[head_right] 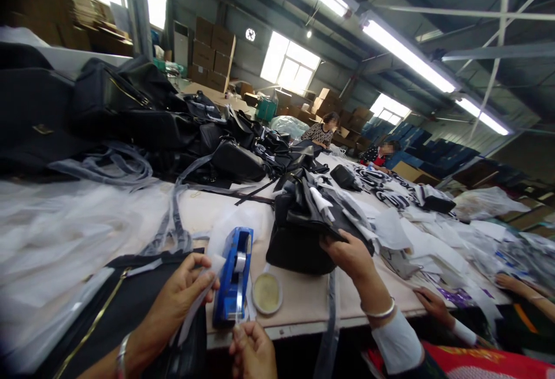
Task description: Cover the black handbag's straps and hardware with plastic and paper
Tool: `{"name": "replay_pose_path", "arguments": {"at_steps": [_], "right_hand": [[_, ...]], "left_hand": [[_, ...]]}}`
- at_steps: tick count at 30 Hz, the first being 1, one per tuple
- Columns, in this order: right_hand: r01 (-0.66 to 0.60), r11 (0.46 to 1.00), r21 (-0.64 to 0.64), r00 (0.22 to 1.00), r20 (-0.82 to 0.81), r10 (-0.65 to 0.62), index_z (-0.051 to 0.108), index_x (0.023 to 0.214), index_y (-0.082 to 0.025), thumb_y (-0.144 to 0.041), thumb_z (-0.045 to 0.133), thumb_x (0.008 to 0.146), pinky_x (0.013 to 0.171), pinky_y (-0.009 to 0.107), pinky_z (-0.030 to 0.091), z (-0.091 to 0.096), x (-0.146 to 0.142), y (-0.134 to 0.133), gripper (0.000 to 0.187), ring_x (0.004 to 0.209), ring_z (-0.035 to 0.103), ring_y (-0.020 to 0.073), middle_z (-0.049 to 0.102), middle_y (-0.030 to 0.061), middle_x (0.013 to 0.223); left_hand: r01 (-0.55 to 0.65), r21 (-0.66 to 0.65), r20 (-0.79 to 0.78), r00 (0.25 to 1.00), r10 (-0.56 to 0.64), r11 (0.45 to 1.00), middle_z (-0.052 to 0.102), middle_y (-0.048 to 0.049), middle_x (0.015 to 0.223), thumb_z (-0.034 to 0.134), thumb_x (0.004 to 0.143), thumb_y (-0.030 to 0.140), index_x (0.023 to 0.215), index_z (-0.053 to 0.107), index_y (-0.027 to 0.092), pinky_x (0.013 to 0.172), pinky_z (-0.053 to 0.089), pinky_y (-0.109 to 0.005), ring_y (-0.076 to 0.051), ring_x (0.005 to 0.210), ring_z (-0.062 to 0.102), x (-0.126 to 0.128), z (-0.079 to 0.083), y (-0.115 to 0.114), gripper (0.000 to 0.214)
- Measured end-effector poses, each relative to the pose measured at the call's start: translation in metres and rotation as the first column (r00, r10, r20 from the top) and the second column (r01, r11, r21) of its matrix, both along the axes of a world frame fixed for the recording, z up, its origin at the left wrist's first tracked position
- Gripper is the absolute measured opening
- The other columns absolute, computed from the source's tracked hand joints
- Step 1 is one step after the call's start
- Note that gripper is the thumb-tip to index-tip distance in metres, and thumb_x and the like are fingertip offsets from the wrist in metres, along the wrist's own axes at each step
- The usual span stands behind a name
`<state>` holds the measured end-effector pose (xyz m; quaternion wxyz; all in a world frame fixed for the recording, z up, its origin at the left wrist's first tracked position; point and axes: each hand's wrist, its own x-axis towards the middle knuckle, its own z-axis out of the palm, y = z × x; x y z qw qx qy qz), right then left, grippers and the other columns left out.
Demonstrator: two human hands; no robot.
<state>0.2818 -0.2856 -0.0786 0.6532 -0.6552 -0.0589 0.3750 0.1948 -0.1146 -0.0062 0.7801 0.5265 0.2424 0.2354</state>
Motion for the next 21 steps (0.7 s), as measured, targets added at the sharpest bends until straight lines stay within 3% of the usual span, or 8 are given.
{"name": "replay_pose_path", "arguments": {"at_steps": [4,14,21], "right_hand": [[0.009,1.000,0.019,1.000,-0.017,-0.009,0.053,0.066,-0.017,-0.066,0.081,0.055,0.035,0.016,0.027,-0.011,-0.001,-0.003,0.058,0.035,0.032,0.0022,0.054,-0.0046,0.051],[0.019,0.990,0.137,0.972,-0.234,0.014,0.053,0.069,-0.018,-0.056,0.087,0.053,0.036,0.015,0.031,-0.029,0.002,0.002,0.053,0.035,0.032,0.0015,0.052,-0.0065,0.051],[-0.090,0.996,0.023,0.996,-0.009,0.090,0.048,0.063,-0.019,-0.067,0.081,0.053,0.037,0.015,0.026,-0.028,0.018,0.003,0.059,0.034,0.033,0.0030,0.054,-0.0046,0.046]], "left_hand": [[0.001,-0.003,0.004,1.000,-0.001,1.000,0.066,0.0035,0.073,0.060,0.087,0.041,0.100,0.045,0.023,0.058,0.045,-0.023,-0.012,0.058,0.059,-0.001,0.000,0.000,0.027],[0.024,0.013,-0.002,1.000,-0.024,1.000,0.064,0.0040,0.073,0.055,0.091,0.037,0.100,0.042,0.023,0.059,0.045,-0.023,-0.011,0.058,0.057,0.000,0.000,-0.001,0.021],[0.025,0.022,0.029,0.999,-0.026,0.999,0.064,0.0040,0.071,0.056,0.089,0.039,0.099,0.041,0.023,0.056,0.044,-0.022,-0.011,0.056,0.056,0.002,-0.005,-0.004,0.024]]}}
